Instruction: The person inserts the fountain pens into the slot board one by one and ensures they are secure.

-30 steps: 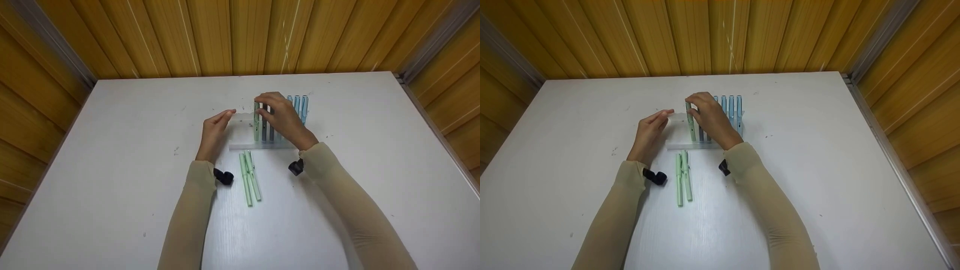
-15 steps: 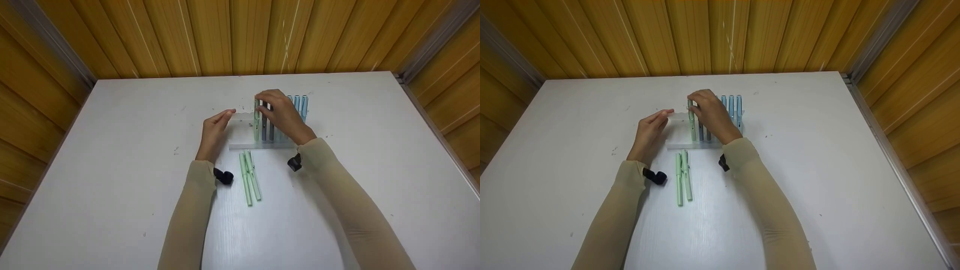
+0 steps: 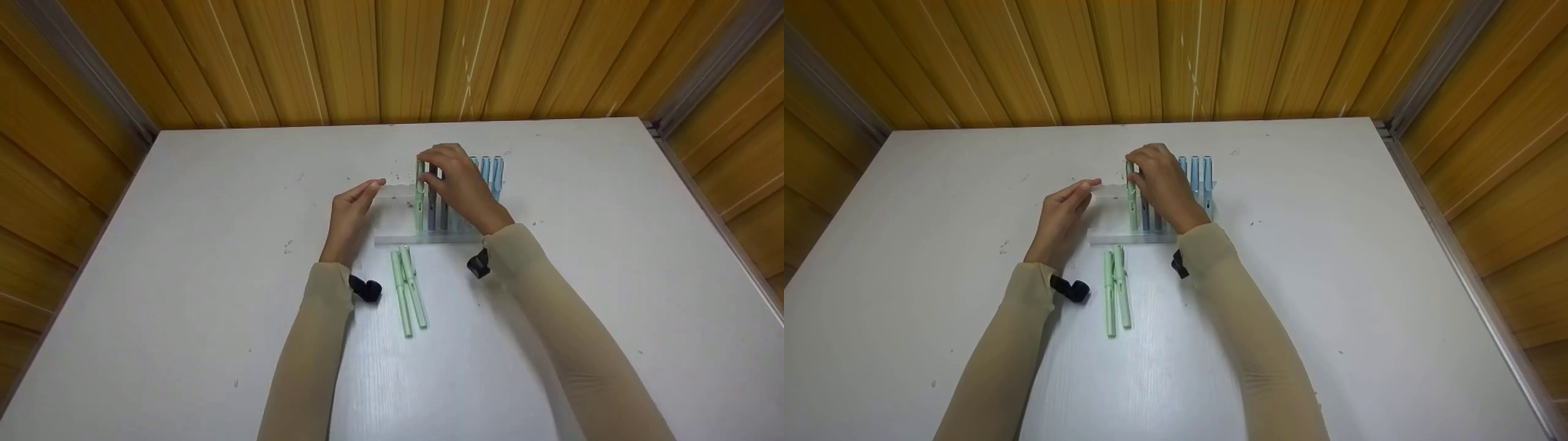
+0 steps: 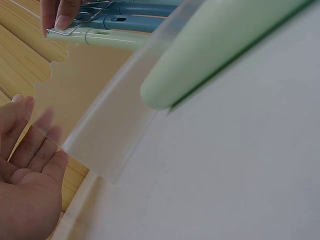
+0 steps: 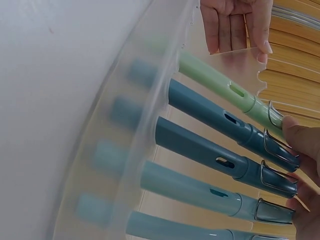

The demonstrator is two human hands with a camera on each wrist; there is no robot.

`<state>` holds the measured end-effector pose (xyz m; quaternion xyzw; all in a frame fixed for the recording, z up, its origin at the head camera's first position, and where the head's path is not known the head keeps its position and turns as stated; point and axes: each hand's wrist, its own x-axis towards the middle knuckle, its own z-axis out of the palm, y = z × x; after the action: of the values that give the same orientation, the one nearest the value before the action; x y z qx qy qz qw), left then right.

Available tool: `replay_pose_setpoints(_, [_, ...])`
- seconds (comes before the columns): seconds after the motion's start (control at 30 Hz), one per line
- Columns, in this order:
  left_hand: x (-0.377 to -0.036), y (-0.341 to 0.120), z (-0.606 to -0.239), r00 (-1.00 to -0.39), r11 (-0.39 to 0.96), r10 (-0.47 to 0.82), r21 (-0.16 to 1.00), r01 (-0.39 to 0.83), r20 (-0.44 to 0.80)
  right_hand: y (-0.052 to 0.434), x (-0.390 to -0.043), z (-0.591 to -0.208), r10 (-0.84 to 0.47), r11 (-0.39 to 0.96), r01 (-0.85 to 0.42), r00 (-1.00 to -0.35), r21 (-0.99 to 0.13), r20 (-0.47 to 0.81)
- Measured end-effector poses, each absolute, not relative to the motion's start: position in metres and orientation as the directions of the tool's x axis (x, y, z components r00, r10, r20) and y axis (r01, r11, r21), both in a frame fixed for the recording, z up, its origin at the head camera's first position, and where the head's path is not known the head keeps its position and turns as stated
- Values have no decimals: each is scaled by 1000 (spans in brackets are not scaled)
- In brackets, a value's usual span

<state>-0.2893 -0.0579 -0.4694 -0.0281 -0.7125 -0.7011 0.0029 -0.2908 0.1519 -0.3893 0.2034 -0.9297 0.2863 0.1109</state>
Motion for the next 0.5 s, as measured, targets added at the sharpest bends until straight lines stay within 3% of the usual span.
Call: replay_pose_setpoints(0.5, [-291,-59,-470,-997,0,37,998,61,61,152,-288,-391,-338,745,-498,-856,-444,392])
